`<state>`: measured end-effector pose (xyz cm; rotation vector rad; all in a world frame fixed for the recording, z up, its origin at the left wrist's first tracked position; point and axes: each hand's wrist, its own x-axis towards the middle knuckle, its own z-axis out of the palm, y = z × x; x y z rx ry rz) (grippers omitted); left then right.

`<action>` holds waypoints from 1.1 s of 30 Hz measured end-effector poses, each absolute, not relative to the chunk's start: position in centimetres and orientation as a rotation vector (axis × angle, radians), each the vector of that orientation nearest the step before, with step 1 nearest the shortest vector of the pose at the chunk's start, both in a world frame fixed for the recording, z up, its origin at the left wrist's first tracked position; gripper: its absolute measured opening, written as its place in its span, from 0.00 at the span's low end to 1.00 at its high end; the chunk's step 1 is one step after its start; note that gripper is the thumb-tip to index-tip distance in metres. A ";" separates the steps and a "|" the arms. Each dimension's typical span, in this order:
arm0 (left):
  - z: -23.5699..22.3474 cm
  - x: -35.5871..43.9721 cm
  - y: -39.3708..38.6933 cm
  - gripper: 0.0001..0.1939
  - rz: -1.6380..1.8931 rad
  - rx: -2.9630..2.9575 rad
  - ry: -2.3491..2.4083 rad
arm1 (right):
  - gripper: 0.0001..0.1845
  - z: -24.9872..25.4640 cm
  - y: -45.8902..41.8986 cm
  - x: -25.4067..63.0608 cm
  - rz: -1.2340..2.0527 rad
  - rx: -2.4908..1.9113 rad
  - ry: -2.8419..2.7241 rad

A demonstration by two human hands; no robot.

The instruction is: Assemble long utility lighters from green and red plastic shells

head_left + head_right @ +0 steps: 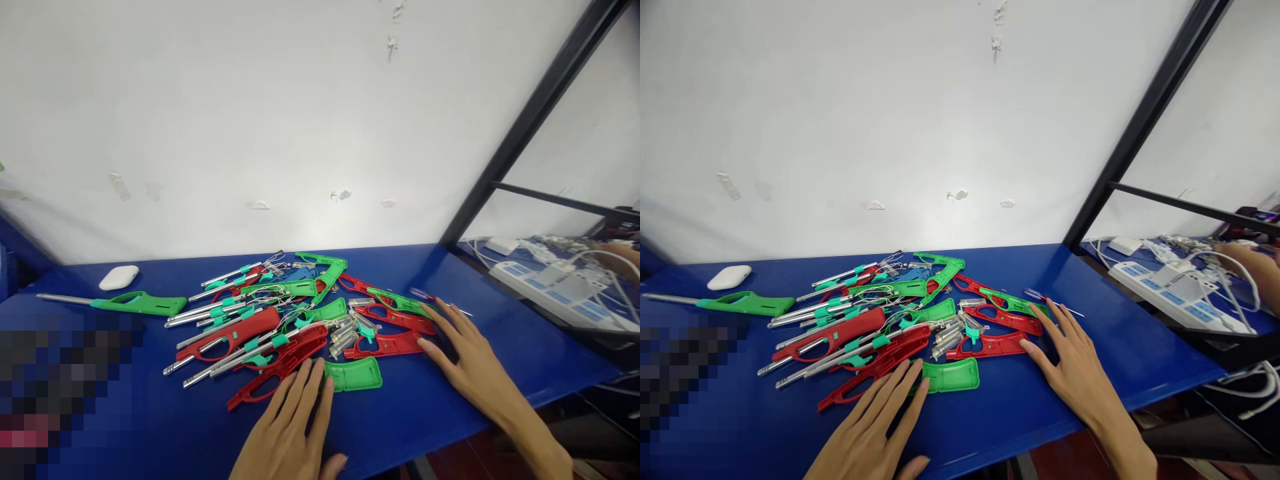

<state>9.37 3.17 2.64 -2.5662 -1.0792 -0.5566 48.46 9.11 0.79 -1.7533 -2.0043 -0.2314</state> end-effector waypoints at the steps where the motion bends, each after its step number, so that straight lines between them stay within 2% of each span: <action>1: 2.8 9.3 3.1 0.40 -0.553 -2.559 -1.094 | 0.34 0.7 9.2 48.5 -0.230 -1.748 -2.003; 5: 3.5 9.7 3.0 0.41 -0.528 -2.523 -1.158 | 0.36 0.3 9.4 48.8 -0.235 -1.713 -1.991; 11: 4.0 10.0 2.9 0.35 -0.536 -2.431 -1.149 | 0.37 -0.4 9.6 49.5 -0.274 -1.716 -1.963; 17: 4.4 8.9 4.0 0.44 -0.585 -2.218 -1.390 | 0.37 -0.2 9.5 49.7 -0.273 -1.712 -2.001; 22: 2.9 8.2 6.0 0.35 -0.597 -2.181 -1.484 | 0.36 -0.1 9.5 49.1 -0.278 -1.693 -1.980; 33: 2.2 8.5 7.7 0.32 -0.615 -2.150 -1.557 | 0.34 -0.5 9.7 49.0 -0.268 -1.676 -1.977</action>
